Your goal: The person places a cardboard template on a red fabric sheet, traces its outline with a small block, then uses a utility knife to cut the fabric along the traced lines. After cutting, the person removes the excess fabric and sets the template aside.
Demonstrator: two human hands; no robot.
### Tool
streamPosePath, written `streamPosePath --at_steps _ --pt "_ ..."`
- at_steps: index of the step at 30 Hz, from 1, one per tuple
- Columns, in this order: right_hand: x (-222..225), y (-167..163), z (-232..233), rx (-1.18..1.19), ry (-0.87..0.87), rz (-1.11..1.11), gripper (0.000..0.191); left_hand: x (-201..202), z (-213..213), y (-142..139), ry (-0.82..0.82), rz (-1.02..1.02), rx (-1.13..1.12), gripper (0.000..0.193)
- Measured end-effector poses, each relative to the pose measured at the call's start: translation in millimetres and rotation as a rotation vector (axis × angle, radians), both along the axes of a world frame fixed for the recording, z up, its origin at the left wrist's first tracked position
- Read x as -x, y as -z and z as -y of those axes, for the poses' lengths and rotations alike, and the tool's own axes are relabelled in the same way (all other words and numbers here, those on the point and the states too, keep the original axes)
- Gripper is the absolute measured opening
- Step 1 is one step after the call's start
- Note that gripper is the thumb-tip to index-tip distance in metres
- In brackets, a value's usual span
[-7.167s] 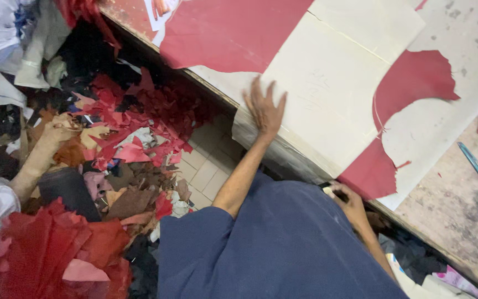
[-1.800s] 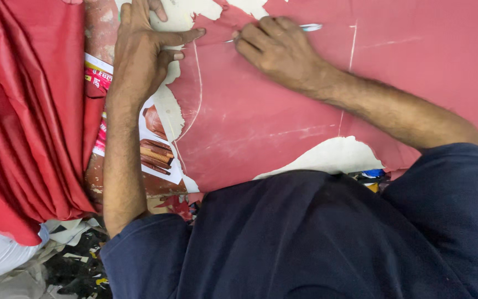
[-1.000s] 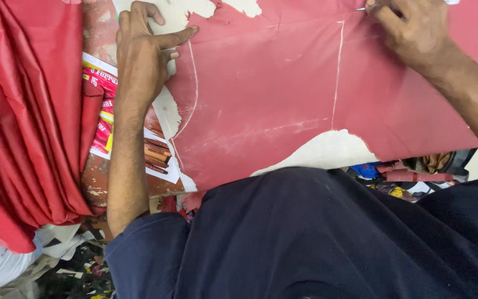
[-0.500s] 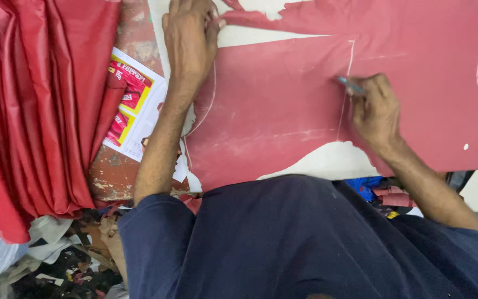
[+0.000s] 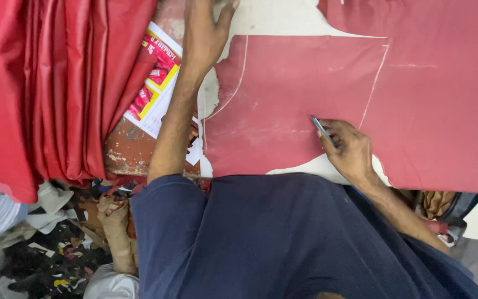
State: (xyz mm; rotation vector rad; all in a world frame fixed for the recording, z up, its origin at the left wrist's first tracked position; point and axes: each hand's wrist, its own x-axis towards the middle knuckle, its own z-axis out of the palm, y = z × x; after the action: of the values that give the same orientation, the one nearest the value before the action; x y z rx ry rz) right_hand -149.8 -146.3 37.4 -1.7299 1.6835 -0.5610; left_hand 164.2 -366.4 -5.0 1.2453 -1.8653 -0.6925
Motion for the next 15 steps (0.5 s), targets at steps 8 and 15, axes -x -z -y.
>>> streamPosePath --at_steps 8,15 --pt "-19 -11 -59 -0.252 0.095 -0.052 0.03 -68 -194 -4 -0.544 -0.326 -0.395 0.027" --pt "-47 -37 -63 -0.251 -0.155 0.1 0.04 -83 -228 -23 -0.46 -0.302 -0.306 0.026"
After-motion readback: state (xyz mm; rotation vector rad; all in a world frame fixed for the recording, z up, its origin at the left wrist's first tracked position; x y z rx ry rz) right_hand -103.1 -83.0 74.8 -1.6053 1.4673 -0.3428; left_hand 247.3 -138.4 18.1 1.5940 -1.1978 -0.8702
